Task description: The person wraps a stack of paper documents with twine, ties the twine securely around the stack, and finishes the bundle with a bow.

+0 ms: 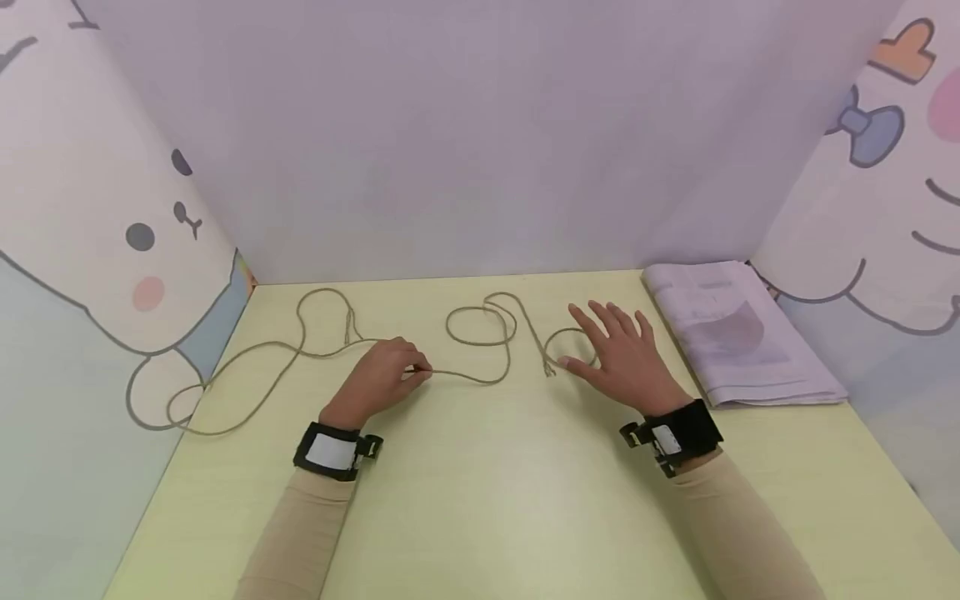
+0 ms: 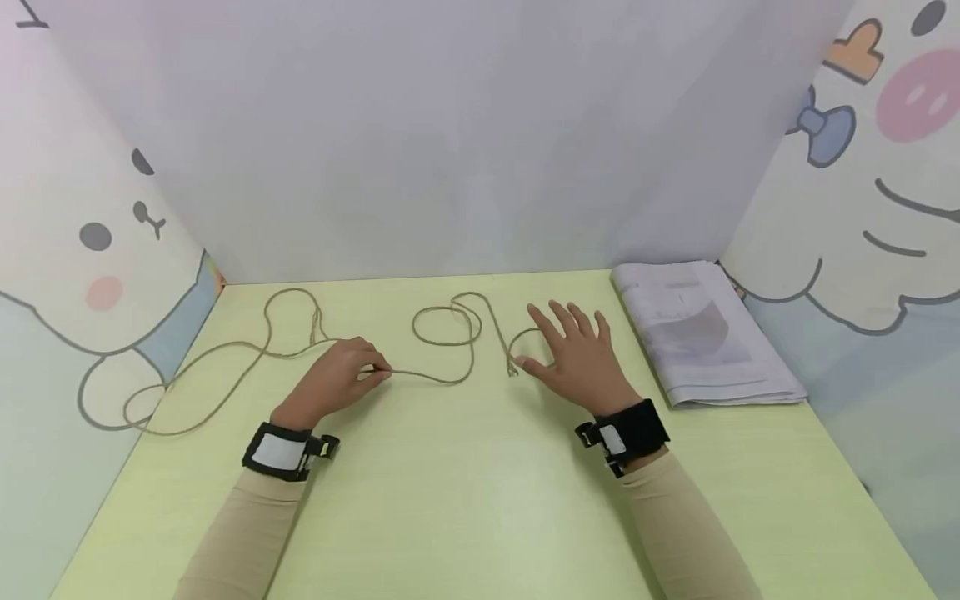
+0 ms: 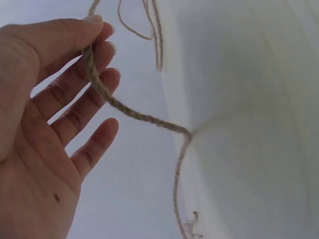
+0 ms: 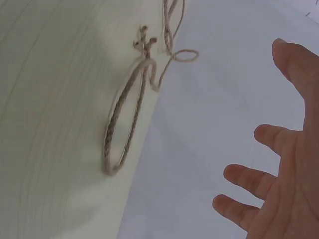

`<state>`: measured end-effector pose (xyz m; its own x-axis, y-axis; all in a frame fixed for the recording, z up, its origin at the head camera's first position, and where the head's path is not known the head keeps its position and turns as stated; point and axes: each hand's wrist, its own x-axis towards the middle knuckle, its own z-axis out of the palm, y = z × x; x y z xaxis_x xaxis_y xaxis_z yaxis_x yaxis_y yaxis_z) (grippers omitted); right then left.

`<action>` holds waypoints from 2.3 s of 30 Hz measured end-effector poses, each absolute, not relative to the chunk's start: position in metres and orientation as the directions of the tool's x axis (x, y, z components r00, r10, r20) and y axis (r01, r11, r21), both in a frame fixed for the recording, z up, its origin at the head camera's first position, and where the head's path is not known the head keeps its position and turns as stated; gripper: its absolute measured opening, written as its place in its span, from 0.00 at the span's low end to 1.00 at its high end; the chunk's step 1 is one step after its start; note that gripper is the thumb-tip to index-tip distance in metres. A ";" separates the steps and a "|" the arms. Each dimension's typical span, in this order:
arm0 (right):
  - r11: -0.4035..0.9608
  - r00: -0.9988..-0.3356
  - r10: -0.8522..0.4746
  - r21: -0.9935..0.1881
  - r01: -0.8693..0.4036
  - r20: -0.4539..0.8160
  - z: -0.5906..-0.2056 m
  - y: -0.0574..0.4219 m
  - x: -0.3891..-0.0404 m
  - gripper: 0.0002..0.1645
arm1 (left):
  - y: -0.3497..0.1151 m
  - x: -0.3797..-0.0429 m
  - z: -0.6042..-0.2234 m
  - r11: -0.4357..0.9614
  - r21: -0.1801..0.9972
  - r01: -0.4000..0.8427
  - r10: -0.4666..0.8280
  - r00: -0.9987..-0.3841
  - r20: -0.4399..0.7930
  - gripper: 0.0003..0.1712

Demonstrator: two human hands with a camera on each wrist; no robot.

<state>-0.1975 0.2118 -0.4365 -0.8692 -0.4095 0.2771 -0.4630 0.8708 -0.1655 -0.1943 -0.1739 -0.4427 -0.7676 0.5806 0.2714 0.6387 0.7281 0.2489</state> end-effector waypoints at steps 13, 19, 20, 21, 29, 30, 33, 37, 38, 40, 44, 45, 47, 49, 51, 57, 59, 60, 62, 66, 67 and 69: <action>0.638 -0.640 -0.573 -0.212 -0.740 0.512 -0.431 0.156 -0.175 0.24 | -0.130 -0.174 -0.426 0.586 0.233 0.776 0.671 -0.626 0.397 0.05; 0.594 -0.611 -0.630 -0.210 -0.777 0.479 -0.432 0.141 -0.167 0.22 | -0.112 -0.164 -0.422 0.529 0.207 0.823 0.716 -0.564 0.411 0.06; 0.584 -0.605 -0.640 -0.212 -0.784 0.474 -0.432 0.139 -0.165 0.21 | -0.110 -0.164 -0.422 0.525 0.206 0.826 0.719 -0.559 0.412 0.06; 0.576 -0.600 -0.647 -0.213 -0.789 0.471 -0.432 0.137 -0.164 0.20 | -0.109 -0.163 -0.422 0.522 0.205 0.828 0.721 -0.556 0.413 0.06; 0.544 -0.568 -0.690 -0.196 -0.816 0.448 -0.436 0.131 -0.161 0.07 | -0.105 -0.162 -0.425 0.506 0.219 0.834 0.721 -0.548 0.424 0.06; 0.544 -0.570 -0.691 -0.199 -0.815 0.444 -0.436 0.130 -0.161 0.06 | -0.105 -0.162 -0.425 0.509 0.224 0.831 0.717 -0.554 0.423 0.07; 0.553 -0.582 -0.682 -0.208 -0.807 0.443 -0.436 0.130 -0.161 0.05 | -0.106 -0.162 -0.426 0.522 0.244 0.817 0.699 -0.574 0.427 0.07; 0.565 -0.600 -0.661 -0.228 -0.793 0.450 -0.434 0.132 -0.161 0.04 | -0.109 -0.163 -0.427 0.539 0.266 0.799 0.665 -0.597 0.449 0.06; 0.566 -0.603 -0.658 -0.233 -0.791 0.450 -0.434 0.133 -0.162 0.04 | -0.110 -0.163 -0.427 0.543 0.268 0.796 0.659 -0.602 0.451 0.06; 0.566 -0.608 -0.656 -0.241 -0.788 0.447 -0.434 0.136 -0.164 0.04 | -0.112 -0.164 -0.428 0.548 0.278 0.789 0.651 -0.611 0.451 0.06; 0.579 -0.630 -0.640 -0.263 -0.771 0.439 -0.436 0.144 -0.170 0.03 | -0.116 -0.166 -0.430 0.559 0.336 0.758 0.647 -0.653 0.394 0.06; 0.587 -0.640 -0.634 -0.269 -0.764 0.434 -0.437 0.147 -0.172 0.02 | -0.117 -0.167 -0.430 0.566 0.354 0.745 0.646 -0.667 0.371 0.06; 0.603 -0.663 -0.619 -0.286 -0.745 0.422 -0.439 0.154 -0.176 0.01 | -0.120 -0.169 -0.431 0.580 0.388 0.716 0.645 -0.695 0.319 0.06; 0.617 -0.688 -0.601 -0.311 -0.723 0.406 -0.440 0.160 -0.180 0.03 | -0.124 -0.172 -0.433 0.598 0.407 0.691 0.643 -0.716 0.271 0.07; 0.624 -0.710 -0.588 -0.340 -0.703 0.388 -0.441 0.166 -0.183 0.04 | -0.127 -0.174 -0.433 0.619 0.412 0.668 0.638 -0.734 0.233 0.07; 0.636 -0.753 -0.554 -0.404 -0.658 0.354 -0.438 0.179 -0.189 0.08 | -0.139 -0.178 -0.433 0.662 0.414 0.625 0.607 -0.771 0.192 0.07; 0.649 -0.763 -0.541 -0.402 -0.646 0.354 -0.435 0.182 -0.191 0.08 | -0.143 -0.181 -0.434 0.672 0.409 0.617 0.596 -0.779 0.196 0.07; 0.655 -0.769 -0.533 -0.404 -0.639 0.354 -0.434 0.185 -0.192 0.08 | -0.145 -0.182 -0.434 0.676 0.408 0.614 0.590 -0.782 0.199 0.07; 0.673 -0.781 -0.514 -0.399 -0.623 0.354 -0.431 0.190 -0.193 0.07 | -0.149 -0.184 -0.434 0.689 0.404 0.602 0.575 -0.793 0.201 0.07; 0.700 -0.807 -0.468 -0.407 -0.587 0.360 -0.427 0.208 -0.197 0.07 | -0.158 -0.187 -0.434 0.721 0.391 0.572 0.539 -0.817 0.203 0.07; 0.711 -0.813 -0.454 -0.403 -0.577 0.364 -0.426 0.214 -0.199 0.08 | -0.160 -0.188 -0.435 0.731 0.383 0.565 0.530 -0.823 0.203 0.07; 0.736 -0.829 -0.406 -0.400 -0.546 0.385 -0.425 0.227 -0.202 0.09 | -0.165 -0.190 -0.437 0.746 0.371 0.554 0.515 -0.832 0.206 0.07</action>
<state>-0.2017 0.2270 -0.4251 -0.8288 -0.4060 0.3851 -0.5464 0.7357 -0.4002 -0.1905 -0.1653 -0.4373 -0.8319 0.5151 0.2064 0.5537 0.7457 0.3707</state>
